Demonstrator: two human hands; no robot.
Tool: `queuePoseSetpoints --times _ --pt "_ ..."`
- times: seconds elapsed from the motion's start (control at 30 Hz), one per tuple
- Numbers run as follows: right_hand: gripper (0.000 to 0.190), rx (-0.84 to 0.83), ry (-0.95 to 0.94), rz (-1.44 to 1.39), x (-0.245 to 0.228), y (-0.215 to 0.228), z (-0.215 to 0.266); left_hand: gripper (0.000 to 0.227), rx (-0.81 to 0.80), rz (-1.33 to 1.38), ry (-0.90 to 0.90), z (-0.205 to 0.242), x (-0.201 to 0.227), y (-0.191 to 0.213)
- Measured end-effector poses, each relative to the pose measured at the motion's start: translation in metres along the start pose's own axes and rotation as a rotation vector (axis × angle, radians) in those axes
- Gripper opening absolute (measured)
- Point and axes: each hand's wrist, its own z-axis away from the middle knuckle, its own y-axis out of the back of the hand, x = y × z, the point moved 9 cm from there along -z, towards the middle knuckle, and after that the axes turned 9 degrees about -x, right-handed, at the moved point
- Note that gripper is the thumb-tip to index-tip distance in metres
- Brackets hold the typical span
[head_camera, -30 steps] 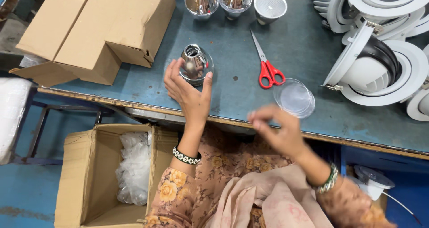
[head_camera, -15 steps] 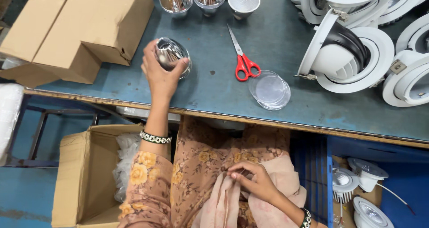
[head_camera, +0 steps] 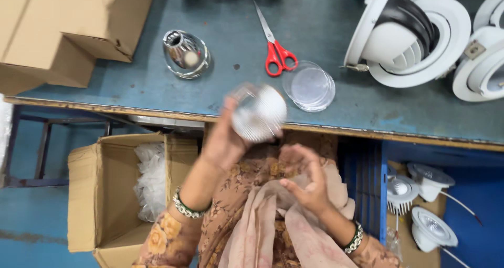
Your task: The person repeatedly picks up a clear plastic cover and a metallic reflector, fits the cover over the reflector, and places the assembled unit on the table. The person handles multiple units one at a time, stacking them as they are completed.
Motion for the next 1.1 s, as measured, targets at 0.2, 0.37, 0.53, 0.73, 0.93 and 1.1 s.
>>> queuePoseSetpoints --times 0.2,0.37,0.53,0.73,0.93,1.1 --pt "0.117 0.023 0.234 0.08 -0.047 0.022 -0.013 0.061 -0.006 0.217 0.409 0.033 -0.118 -0.04" --pt "0.115 0.114 0.164 -0.021 -0.043 0.04 -0.003 0.062 -0.163 -0.457 0.392 0.02 -0.097 -0.045" --pt "0.117 0.324 0.094 -0.404 -0.016 0.087 0.008 0.049 -0.058 -1.558 -0.01 -0.006 -0.019 -0.066" --pt "0.125 0.292 -0.005 -0.892 0.019 0.072 0.013 0.077 -0.083 -1.838 -0.565 -0.062 0.01 -0.112" --pt "0.118 0.271 -0.049 -0.892 0.046 0.066 0.032 0.081 -0.122 -1.949 -0.315 -0.103 -0.01 -0.099" --pt "0.106 0.299 -0.034 -0.908 0.072 0.069 0.051 0.082 -0.119 -1.847 -0.255 -0.1 -0.002 -0.092"
